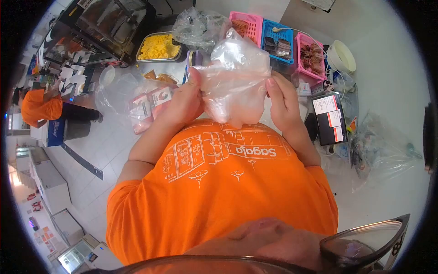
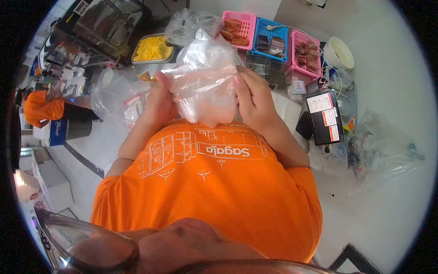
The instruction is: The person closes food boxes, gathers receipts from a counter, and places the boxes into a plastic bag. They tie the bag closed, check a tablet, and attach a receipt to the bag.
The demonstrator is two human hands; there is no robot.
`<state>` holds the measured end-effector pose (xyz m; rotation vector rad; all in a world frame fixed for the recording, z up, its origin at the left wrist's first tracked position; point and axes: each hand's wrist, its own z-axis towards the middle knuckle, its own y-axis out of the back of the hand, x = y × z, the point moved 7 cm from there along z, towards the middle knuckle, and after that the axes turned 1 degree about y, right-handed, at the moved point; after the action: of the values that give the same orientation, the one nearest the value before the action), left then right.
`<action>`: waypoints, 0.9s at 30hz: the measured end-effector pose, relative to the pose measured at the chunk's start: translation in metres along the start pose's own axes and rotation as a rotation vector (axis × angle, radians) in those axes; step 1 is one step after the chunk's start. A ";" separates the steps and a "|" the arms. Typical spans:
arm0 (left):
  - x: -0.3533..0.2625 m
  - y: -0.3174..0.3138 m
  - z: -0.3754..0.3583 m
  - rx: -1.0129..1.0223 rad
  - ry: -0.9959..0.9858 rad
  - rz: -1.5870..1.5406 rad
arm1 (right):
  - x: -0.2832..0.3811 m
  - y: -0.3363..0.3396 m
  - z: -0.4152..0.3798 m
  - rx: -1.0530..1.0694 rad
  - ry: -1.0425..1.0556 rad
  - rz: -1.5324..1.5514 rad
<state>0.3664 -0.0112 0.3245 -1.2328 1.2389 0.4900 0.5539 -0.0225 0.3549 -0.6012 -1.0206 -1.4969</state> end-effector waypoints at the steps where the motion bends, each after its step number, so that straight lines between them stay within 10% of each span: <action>1: 0.001 0.003 0.001 0.011 -0.005 0.000 | 0.005 -0.001 0.002 0.012 0.067 -0.054; 27: 0.008 0.000 0.002 0.079 -0.022 -0.068 | 0.008 0.025 -0.005 -0.233 0.123 -0.165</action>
<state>0.3695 -0.0121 0.3174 -1.1953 1.1828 0.4000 0.5772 -0.0296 0.3657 -0.5911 -0.8226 -1.7919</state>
